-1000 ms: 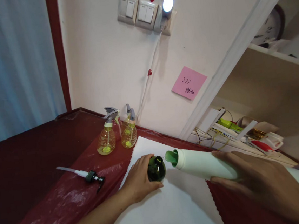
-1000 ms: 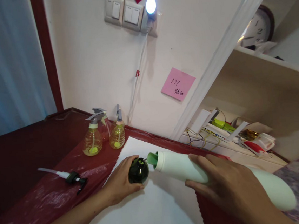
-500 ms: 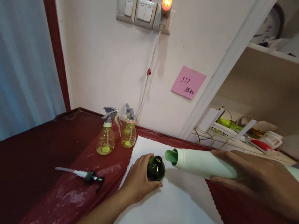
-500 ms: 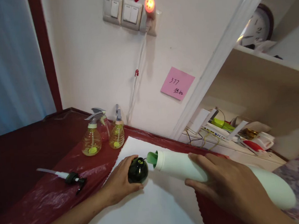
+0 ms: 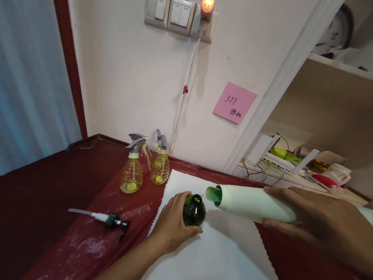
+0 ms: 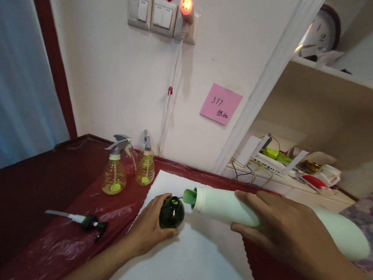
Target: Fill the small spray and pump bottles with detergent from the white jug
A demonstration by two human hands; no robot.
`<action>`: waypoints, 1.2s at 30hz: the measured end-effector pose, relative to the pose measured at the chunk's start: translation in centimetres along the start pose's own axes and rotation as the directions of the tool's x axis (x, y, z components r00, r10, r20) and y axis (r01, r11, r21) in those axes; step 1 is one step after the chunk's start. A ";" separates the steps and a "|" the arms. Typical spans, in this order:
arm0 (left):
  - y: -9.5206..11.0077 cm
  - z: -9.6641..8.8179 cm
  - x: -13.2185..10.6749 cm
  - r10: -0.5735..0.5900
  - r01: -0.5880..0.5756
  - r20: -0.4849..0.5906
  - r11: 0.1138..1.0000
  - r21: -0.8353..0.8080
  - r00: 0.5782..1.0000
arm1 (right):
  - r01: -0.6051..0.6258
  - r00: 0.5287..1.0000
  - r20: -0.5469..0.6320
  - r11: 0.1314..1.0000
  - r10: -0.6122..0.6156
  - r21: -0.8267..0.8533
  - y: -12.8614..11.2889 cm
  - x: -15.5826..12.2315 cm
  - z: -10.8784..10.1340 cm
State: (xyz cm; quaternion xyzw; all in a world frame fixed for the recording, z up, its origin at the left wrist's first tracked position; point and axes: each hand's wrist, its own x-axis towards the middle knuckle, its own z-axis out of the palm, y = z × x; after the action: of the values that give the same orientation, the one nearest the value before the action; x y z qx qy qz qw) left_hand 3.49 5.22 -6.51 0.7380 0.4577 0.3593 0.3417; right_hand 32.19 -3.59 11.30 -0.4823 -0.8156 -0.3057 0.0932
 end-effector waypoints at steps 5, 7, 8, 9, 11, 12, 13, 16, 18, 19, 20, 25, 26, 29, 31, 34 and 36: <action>0.1 -0.1 0.1 -0.006 0.006 0.006 1.000 0.010 1.000 | 0.015 1.000 -0.020 1.000 -0.015 0.000 0.1 0.1 0.0; 0.1 -0.1 0.1 -0.007 0.006 0.009 1.000 0.013 1.000 | 0.016 1.000 -0.017 1.000 -0.016 -0.001 0.1 0.1 -0.1; 0.2 -0.1 0.1 -0.006 0.006 0.011 1.000 0.013 1.000 | 0.015 1.000 -0.014 1.000 -0.015 0.002 0.0 0.1 -0.1; 0.2 -0.1 0.1 -0.006 0.006 0.011 1.000 0.013 1.000 | 0.010 1.000 -0.009 1.000 -0.010 0.006 0.0 0.1 -0.2; 0.2 -0.1 0.1 -0.009 0.009 0.010 1.000 0.010 1.000 | -0.001 1.000 -0.003 1.000 0.001 0.014 -0.1 0.2 -0.3; 0.2 -0.1 0.1 -0.010 0.010 0.011 1.000 0.009 1.000 | -0.005 1.000 -0.002 1.000 0.005 0.014 -0.1 0.2 -0.3; 0.2 -0.1 0.0 -0.009 0.009 0.011 1.000 0.007 1.000 | -0.003 1.000 -0.003 1.000 0.003 0.011 -0.1 0.2 -0.3; 0.1 -0.1 0.0 -0.006 0.006 0.012 1.000 0.004 1.000 | 0.018 1.000 -0.009 1.000 -0.018 -0.011 -0.1 0.3 -0.2; 0.1 -0.1 0.0 -0.004 0.004 0.010 1.000 0.004 1.000 | 0.029 1.000 -0.011 0.999 -0.029 -0.026 -0.1 0.3 -0.2; 0.0 -0.1 0.0 -0.003 0.003 0.009 1.000 0.005 1.000 | 0.030 0.999 -0.010 0.999 -0.030 -0.034 -0.1 0.3 -0.1; 0.0 -0.1 0.0 -0.002 0.002 0.010 1.000 0.005 1.000 | 0.030 1.000 -0.009 0.999 -0.030 -0.042 -0.1 0.3 -0.1; 0.2 -0.1 0.0 -0.005 0.005 0.008 1.000 0.008 1.000 | 0.041 0.999 -0.007 0.998 -0.041 -0.040 0.0 0.3 -0.3; 0.2 -0.1 0.0 -0.005 0.005 0.007 1.000 0.006 1.000 | 0.041 0.999 -0.003 0.999 -0.041 -0.035 0.0 0.3 -0.4; 0.3 -0.1 0.0 -0.001 0.001 0.002 1.000 -0.010 1.000 | 0.038 0.999 -0.004 0.999 -0.038 -0.027 -0.1 0.3 -0.3; 0.3 -0.1 0.0 0.002 -0.002 -0.003 1.000 -0.018 1.000 | 0.030 1.000 -0.004 0.999 -0.030 -0.016 -0.1 0.3 -0.2; 0.1 -0.1 0.0 0.009 -0.009 -0.014 1.000 -0.023 1.000 | 0.019 1.000 -0.011 1.000 -0.019 -0.002 -0.2 0.2 -0.1; 0.0 -0.1 0.0 0.012 -0.013 -0.016 1.000 -0.021 1.000 | 0.021 0.999 -0.032 1.000 -0.021 -0.004 -0.3 0.2 0.0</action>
State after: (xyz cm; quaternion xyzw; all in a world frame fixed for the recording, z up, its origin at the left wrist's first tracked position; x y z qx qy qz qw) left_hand 3.43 5.23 -6.49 0.7345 0.4519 0.3718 0.3435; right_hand 31.78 -3.56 11.31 -0.4689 -0.8185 -0.3158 0.1021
